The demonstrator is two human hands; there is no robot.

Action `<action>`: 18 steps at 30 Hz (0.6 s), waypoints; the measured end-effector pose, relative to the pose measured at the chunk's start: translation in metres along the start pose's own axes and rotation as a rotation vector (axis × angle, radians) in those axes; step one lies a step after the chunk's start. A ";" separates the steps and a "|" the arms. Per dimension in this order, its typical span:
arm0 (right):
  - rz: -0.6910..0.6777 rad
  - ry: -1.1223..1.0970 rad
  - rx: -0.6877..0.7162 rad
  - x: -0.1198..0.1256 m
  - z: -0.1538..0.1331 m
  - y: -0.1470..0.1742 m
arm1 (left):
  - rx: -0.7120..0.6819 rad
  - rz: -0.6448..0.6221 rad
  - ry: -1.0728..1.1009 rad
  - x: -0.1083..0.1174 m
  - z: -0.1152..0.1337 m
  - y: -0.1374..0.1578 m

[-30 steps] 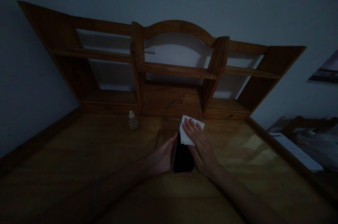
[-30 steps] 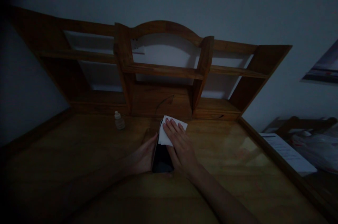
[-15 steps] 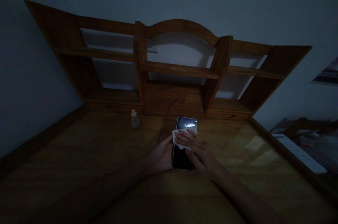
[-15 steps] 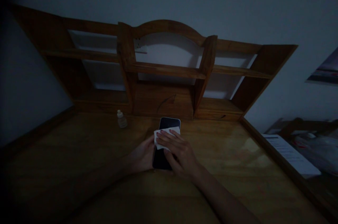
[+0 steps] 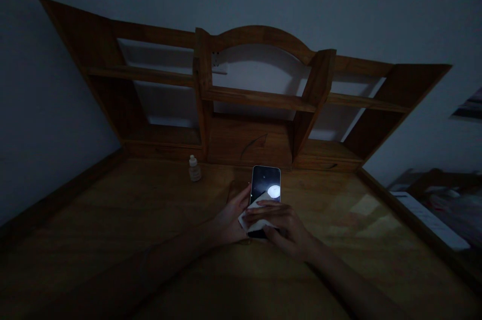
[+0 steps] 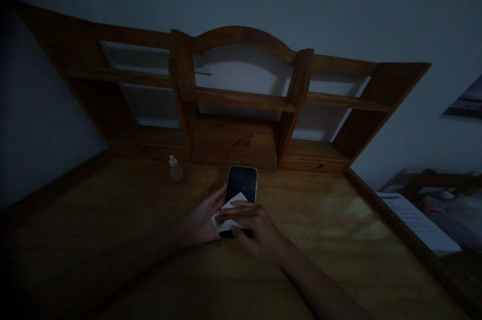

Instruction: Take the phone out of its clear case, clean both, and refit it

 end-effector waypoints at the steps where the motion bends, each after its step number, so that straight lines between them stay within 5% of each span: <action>1: -0.012 -0.020 -0.001 -0.001 0.000 0.000 | 0.001 0.011 -0.003 0.000 0.000 0.000; 8: -0.013 -0.110 0.018 -0.005 -0.002 0.001 | 0.079 -0.105 -0.166 -0.008 -0.006 0.001; 18: 0.077 -0.048 0.048 -0.003 0.000 0.004 | 0.134 -0.165 -0.090 -0.010 -0.008 0.006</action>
Point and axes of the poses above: each hand's wrist, its own y-axis away from the middle knuckle, its own x-axis out of the back of the hand, z = x × y, the point moved 8 cm from there along -y, towards the middle knuckle, and after that the axes turned 10 degrees about y, right-handed, at the moved point
